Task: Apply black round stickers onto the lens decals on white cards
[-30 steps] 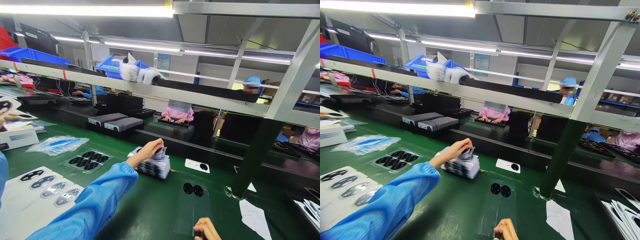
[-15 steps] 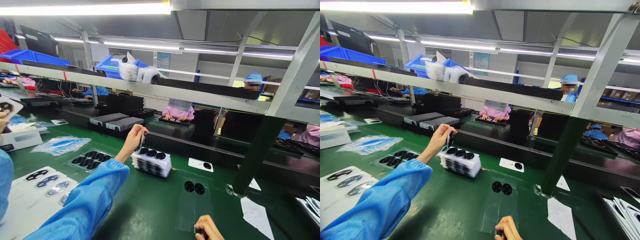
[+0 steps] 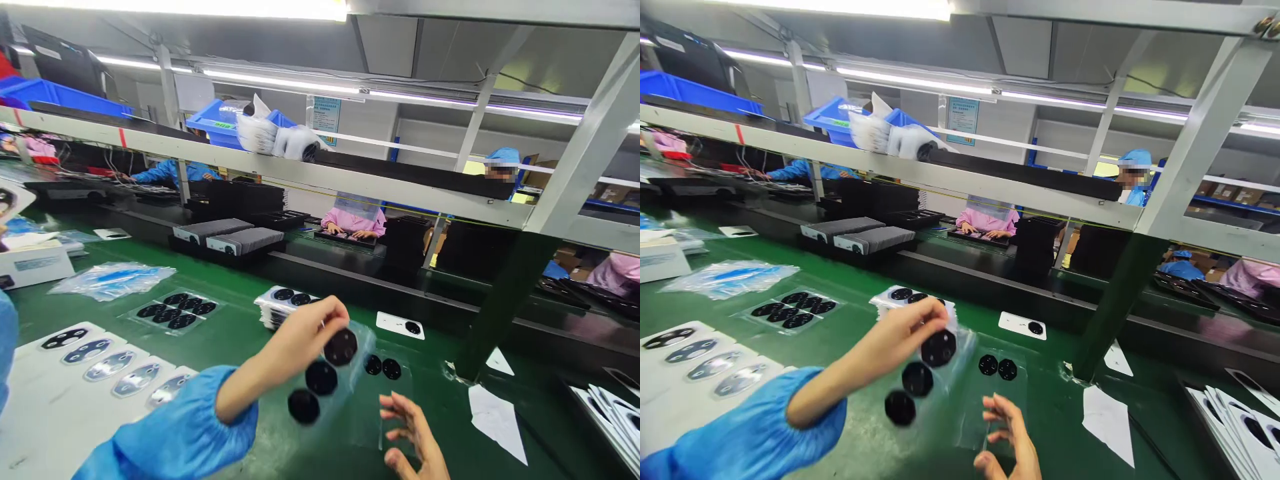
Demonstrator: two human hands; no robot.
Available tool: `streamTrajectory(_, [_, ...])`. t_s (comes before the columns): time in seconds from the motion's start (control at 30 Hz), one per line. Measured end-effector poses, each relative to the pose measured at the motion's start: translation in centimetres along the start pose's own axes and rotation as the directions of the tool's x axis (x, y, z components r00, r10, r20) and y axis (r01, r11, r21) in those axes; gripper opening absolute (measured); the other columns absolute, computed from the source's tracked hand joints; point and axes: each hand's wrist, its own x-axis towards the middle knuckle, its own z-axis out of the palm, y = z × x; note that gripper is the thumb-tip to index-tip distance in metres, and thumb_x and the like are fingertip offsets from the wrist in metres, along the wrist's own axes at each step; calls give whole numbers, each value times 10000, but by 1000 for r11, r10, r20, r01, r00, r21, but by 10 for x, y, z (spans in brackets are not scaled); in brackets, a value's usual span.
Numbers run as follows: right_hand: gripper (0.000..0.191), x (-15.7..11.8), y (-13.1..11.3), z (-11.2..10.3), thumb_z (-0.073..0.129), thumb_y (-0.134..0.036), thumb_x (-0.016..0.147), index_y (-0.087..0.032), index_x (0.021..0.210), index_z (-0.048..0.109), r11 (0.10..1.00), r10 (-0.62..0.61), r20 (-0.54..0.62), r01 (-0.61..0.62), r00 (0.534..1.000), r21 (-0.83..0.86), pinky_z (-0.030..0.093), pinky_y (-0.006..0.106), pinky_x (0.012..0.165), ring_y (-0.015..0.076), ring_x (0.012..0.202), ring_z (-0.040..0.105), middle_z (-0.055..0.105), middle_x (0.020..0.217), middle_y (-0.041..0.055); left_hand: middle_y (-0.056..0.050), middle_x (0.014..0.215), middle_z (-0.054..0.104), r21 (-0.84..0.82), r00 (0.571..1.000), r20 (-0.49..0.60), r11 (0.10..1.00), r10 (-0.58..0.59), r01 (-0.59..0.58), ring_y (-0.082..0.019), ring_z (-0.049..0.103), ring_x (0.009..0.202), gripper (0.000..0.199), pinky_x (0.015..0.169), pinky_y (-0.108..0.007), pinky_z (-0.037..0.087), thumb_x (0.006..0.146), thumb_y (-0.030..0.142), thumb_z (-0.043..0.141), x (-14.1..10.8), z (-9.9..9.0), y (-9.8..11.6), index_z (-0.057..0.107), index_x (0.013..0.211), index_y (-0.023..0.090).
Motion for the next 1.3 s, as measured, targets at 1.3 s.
streamTrajectory(1.3, [460, 17, -15, -19, 812, -493, 588, -179, 771, 529, 849, 491, -336, -355, 803, 393, 340, 158, 372, 65, 418, 441, 496, 517, -86, -78, 929, 727, -705, 819, 283, 470, -499, 531, -258, 656, 911, 417, 742, -332, 570, 682, 449, 756, -96, 117, -26, 707, 977, 158])
